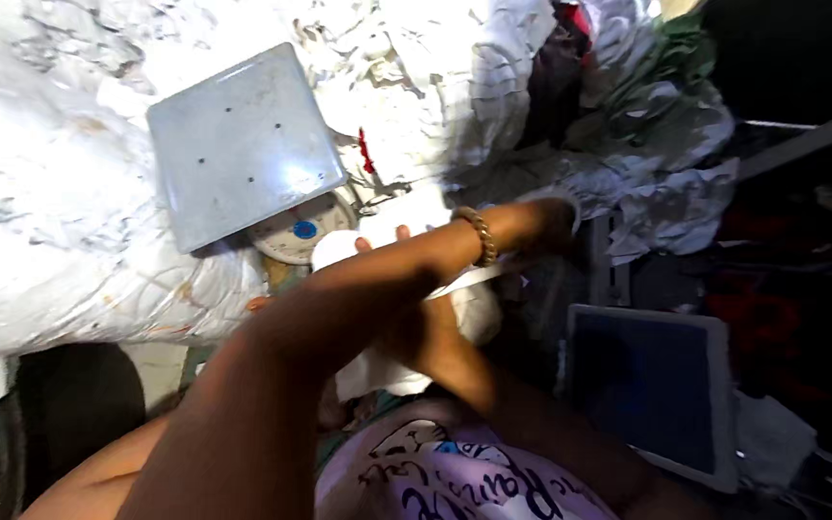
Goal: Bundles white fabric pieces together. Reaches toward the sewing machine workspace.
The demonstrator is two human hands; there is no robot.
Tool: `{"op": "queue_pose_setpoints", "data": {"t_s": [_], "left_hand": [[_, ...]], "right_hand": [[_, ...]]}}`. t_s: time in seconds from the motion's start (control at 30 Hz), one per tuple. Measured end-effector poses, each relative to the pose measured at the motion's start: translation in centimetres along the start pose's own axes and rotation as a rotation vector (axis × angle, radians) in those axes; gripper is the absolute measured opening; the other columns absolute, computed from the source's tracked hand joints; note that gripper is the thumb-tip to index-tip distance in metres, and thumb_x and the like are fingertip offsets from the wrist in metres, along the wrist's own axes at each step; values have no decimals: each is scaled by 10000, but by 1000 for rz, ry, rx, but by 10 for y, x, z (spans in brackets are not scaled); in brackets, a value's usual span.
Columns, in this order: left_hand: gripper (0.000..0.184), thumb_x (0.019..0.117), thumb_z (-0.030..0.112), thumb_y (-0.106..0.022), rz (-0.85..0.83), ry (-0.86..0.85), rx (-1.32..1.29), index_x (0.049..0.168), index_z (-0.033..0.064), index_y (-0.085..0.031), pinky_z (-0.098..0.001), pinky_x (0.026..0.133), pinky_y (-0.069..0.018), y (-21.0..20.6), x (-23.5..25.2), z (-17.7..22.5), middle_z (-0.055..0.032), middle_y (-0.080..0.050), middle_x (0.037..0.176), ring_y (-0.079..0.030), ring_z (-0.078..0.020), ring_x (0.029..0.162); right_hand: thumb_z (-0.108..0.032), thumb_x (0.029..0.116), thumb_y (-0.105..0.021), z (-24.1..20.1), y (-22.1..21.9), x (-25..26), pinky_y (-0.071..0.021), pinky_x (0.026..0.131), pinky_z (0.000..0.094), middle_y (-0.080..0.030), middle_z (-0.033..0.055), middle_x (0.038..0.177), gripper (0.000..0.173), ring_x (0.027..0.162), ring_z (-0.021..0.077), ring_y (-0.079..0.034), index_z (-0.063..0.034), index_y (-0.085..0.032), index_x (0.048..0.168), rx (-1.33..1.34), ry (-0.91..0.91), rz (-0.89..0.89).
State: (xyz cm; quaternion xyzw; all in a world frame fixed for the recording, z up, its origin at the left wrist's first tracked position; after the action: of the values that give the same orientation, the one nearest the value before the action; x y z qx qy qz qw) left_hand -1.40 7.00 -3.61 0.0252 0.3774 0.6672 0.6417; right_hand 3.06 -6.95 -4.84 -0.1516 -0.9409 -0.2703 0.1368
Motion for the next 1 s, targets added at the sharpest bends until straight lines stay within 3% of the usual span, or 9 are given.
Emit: {"op": "queue_pose_setpoints", "data": {"t_s": [0.13, 0.27, 0.33, 0.43, 0.53, 0.63, 0.7, 0.8, 1.0], "left_hand": [[251, 981, 231, -679, 730, 2, -558, 803, 70, -610, -197, 453, -374, 90, -112, -36, 46, -528, 613, -430, -17, 468], [215, 999, 243, -648, 869, -101, -840, 846, 123, -555, -165, 390, -385, 58, -203, -45, 43, -489, 564, -407, -15, 404], [133, 950, 178, -656, 823, -227, -854, 1046, 118, -586, -167, 497, -467, 32, -224, -50, 35, -565, 678, -509, -22, 519], [421, 929, 80, -680, 831, -255, -904, 1322, 113, -536, -161, 566, -491, 3, -229, -79, -6, -637, 852, -554, -22, 616], [608, 920, 53, -687, 870, -246, -882, 1471, 143, -447, -136, 563, -431, -3, -226, -85, 4, -605, 898, -473, -5, 619], [704, 920, 189, -740, 1003, -116, -585, 1530, 153, -390, -239, 515, -404, -5, -232, -76, -61, -543, 799, -447, -104, 578], [798, 936, 293, -748, 1103, -50, -306, 1572, 78, -316, -414, 693, -594, -6, -222, -69, -160, -686, 955, -660, -224, 739], [625, 953, 242, -681, 1206, -110, 20, 1476, -28, -472, -449, 597, -556, -22, -196, -61, -121, -670, 779, -621, -238, 615], [262, 968, 59, -551, 1068, -226, 201, 1159, 30, -727, -446, 760, -598, -53, -162, -35, -128, -746, 947, -736, -275, 870]], "right_hand": [[-331, 982, -577, -18, 0, 6, -182, 1153, 753, -655, 59, 1385, 276, 1416, 435, -444, -258, -775, 1160, -306, 249, -99], [-266, 1013, -549, -31, -7, -3, -332, 1152, 619, -704, 30, 1311, 288, 1327, 319, -564, -178, -786, 1150, -199, 306, -68], [-173, 1009, -555, -27, 7, -5, -427, 1100, 521, -755, 64, 1170, 266, 1196, 229, -649, -72, -789, 1085, 80, 285, 26], [-76, 1016, -555, -14, 35, -1, -573, 934, 300, -756, 37, 1076, 229, 1002, 67, -693, 0, -748, 1114, 460, 152, 20], [-34, 1013, -533, -10, 70, 14, -621, 757, 289, -759, 3, 1004, 252, 830, 86, -715, -36, -705, 1196, 698, -48, 60], [-98, 1068, -437, -29, 116, 55, -613, 728, 277, -717, -26, 1142, 360, 833, 84, -699, -89, -525, 1417, 666, 22, 74], [-131, 1088, -420, -46, 141, 90, -611, 682, 266, -723, -83, 928, 282, 730, 63, -690, -97, -543, 1339, 645, 90, 118], [-105, 1063, -472, -67, 137, 125, -585, 639, 238, -607, -106, 742, 213, 620, 30, -612, -88, -596, 1235, 477, 44, -30], [-359, 933, -756, -25, 28, 138, -455, 993, 671, -626, 255, 1301, 594, 1166, 441, -617, -34, -595, 1404, -491, 6, -810]]}}
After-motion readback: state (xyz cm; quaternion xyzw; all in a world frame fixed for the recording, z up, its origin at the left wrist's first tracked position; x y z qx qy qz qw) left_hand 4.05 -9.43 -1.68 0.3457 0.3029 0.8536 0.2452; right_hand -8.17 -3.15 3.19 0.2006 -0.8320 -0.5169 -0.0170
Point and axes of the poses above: each hand's wrist, its own x-axis towards the middle knuckle, its own y-axis out of the back of the hand, z = x × y, the point moved 8 cm from there along x, towards the middle knuckle
